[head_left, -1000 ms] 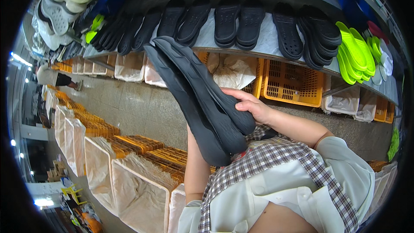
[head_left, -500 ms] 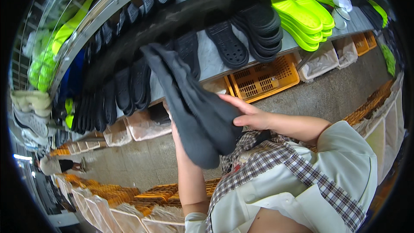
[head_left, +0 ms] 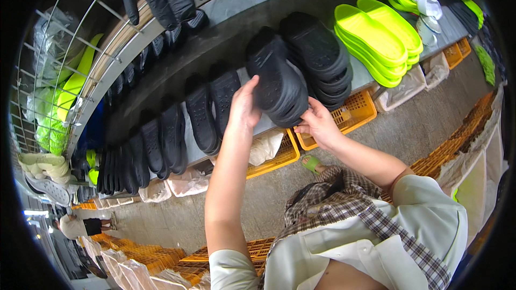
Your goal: The person picks up stacks of neon green and black slide sandals from a shelf, turns them over to view the soles, and places them into fabric-lined bins. The person repeats this process for multiple pairs, moving between the shelf and bins.
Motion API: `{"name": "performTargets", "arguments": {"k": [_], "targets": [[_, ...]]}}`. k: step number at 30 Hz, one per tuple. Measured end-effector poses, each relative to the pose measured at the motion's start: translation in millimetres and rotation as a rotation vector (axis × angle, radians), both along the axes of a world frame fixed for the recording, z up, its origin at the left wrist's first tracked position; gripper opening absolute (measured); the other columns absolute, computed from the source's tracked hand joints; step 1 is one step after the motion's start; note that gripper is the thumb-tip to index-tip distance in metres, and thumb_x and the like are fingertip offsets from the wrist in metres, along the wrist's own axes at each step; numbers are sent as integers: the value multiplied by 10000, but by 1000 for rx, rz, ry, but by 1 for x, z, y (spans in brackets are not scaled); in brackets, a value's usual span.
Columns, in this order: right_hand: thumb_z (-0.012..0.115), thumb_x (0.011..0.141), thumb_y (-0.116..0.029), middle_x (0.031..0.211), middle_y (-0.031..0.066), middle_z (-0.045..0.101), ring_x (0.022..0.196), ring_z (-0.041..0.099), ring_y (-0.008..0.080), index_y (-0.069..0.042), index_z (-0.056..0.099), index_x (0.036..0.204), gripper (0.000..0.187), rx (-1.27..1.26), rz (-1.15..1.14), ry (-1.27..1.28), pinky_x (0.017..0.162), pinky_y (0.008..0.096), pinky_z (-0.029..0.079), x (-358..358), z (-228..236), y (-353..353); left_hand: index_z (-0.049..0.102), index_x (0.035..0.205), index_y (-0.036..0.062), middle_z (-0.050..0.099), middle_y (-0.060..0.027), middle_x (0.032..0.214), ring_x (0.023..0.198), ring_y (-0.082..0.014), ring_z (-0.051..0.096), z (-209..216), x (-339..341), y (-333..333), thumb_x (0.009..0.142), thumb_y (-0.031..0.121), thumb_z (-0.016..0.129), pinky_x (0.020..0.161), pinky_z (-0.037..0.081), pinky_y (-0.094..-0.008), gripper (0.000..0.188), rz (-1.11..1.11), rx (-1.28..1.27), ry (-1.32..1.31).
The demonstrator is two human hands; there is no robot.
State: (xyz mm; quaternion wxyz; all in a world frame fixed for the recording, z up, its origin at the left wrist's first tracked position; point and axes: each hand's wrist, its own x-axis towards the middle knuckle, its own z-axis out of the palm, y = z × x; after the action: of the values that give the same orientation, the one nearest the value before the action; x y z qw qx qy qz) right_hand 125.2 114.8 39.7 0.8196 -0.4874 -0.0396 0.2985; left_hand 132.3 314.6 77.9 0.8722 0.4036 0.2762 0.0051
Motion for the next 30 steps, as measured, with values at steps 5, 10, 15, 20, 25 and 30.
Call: {"name": "performTargets", "arguments": {"k": [5, 10, 15, 20, 25, 30], "targets": [[534, 945, -198, 975, 55, 626, 758, 628, 125, -52, 449, 1203, 309, 95, -88, -24, 659, 246, 533, 2, -8, 5, 455, 1313, 45, 482, -121, 1341, 1297, -233, 378, 4, -35, -18, 906, 379, 577, 1068, 267, -445, 541, 64, 201, -120], [558, 926, -143, 1058, 97, 563, 835, 607, 182, -34, 325, 1304, 457, 101, -223, 75, 771, 318, 529, -7, -1, 0, 438, 1311, 6, 548, -129, 1249, 1147, -220, 540, -7, -159, -27, 917, 179, 581, 995, 427, -332, 454, -245, 659, -213], [562, 909, -107, 1063, 78, 519, 951, 557, 171, -36, 320, 1307, 471, 79, -335, 107, 854, 333, 469, -43, 14, -1, 466, 1288, 14, 566, -124, 1235, 1131, -205, 546, -41, -320, -46, 908, 146, 596, 967, 436, -323, 423, -15, 584, 81], [561, 887, -93, 1040, 70, 584, 950, 570, 162, -56, 491, 1146, 270, -15, 66, 160, 784, 305, 452, -109, 33, 18, 489, 1232, 6, 581, -108, 1176, 1004, -187, 586, -69, -437, -75, 905, 98, 584, 890, 459, -326, 352, 480, 357, 258], [571, 872, -52, 988, 43, 601, 851, 560, 132, -68, 548, 1059, 189, 66, 183, -214, 712, 247, 451, -131, 53, 108, 488, 1227, 12, 586, -105, 1124, 908, -183, 600, -84, -479, -70, 912, 94, 573, 857, 463, -316, 336, 505, 335, 164], [503, 858, -43, 994, 61, 590, 817, 545, 144, -60, 518, 1116, 259, 117, 8, -384, 673, 267, 449, -45, 59, 245, 488, 1230, 14, 586, -106, 1127, 965, -177, 575, -97, -475, -48, 907, 94, 583, 877, 459, -316, 346, 497, 373, 158]]}}
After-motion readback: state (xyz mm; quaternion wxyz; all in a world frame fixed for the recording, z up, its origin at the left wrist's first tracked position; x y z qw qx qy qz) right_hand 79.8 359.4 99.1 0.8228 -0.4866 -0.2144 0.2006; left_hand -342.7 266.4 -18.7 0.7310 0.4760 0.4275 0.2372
